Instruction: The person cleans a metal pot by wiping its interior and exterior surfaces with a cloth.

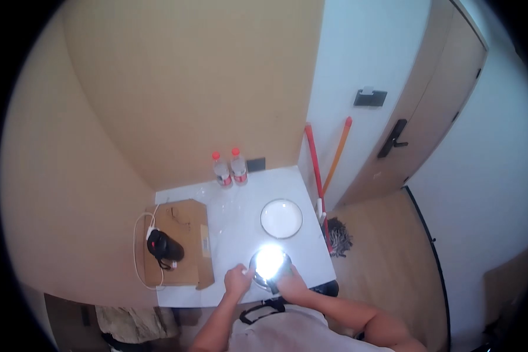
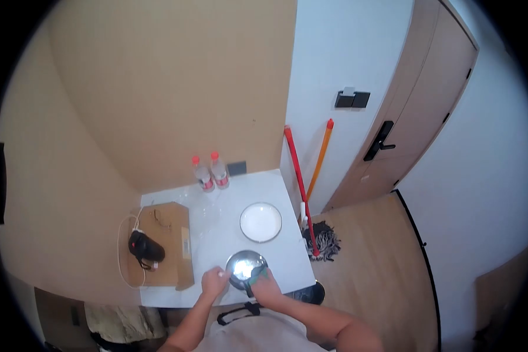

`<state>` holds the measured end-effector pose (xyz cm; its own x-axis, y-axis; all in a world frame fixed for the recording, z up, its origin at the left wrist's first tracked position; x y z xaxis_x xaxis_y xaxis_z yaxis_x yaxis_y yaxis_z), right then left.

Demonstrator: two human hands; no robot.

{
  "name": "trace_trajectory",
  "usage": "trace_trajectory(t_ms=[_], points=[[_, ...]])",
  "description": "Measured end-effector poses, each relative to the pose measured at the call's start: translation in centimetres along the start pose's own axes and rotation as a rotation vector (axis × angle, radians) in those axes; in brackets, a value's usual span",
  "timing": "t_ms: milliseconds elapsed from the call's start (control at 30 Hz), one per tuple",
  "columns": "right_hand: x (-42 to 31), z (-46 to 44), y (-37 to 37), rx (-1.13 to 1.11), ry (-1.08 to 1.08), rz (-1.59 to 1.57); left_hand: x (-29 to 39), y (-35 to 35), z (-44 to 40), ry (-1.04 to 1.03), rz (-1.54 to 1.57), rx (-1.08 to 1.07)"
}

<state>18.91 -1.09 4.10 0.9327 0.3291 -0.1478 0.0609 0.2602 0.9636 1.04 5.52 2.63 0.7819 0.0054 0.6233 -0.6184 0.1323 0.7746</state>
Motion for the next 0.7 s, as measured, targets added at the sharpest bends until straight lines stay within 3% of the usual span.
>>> trace_trajectory(t_ms=[67, 100, 267, 367, 500, 700], points=[[-0.4, -0.1, -0.6, -0.130, -0.004, -0.061, -0.5, -0.7, 0.8, 0.073, 0.133, 0.143], [-0.8, 0.0, 0.2, -0.114, -0.005, -0.112, 1.3, 0.3, 2.0, 0.000, 0.114, 0.254], [-1.6, -0.2, 0.4, 0.133, -0.034, -0.182, 0.1, -3.1, 3.6, 0.161, 0.310, 0.135], [-2.0, -0.7, 0.4, -0.058, -0.066, -0.181, -3.1, -7.6, 3.6, 0.263, 0.549, 0.138], [-2.2, -0.7, 1.7, -0.019, -0.043, -0.253, 0.1, -6.2, 2.7, -0.042, 0.639, 0.148], [-1.4, -0.7, 2.0, 0.038, 0.023, -0.241, -1.3, -6.3, 1.4, -0.014, 0.482, -0.006]])
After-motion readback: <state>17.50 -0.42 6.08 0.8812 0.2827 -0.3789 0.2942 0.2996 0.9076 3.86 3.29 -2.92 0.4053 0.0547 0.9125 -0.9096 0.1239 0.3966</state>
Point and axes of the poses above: each hand's wrist, its own z-axis away from the middle knuckle, its own y-axis out of the back of the hand, x = y × z, the point moved 8 cm from there along -z, towards the middle knuckle, and after that the axes turned 8 degrees about -y, right-handed, at the moved point
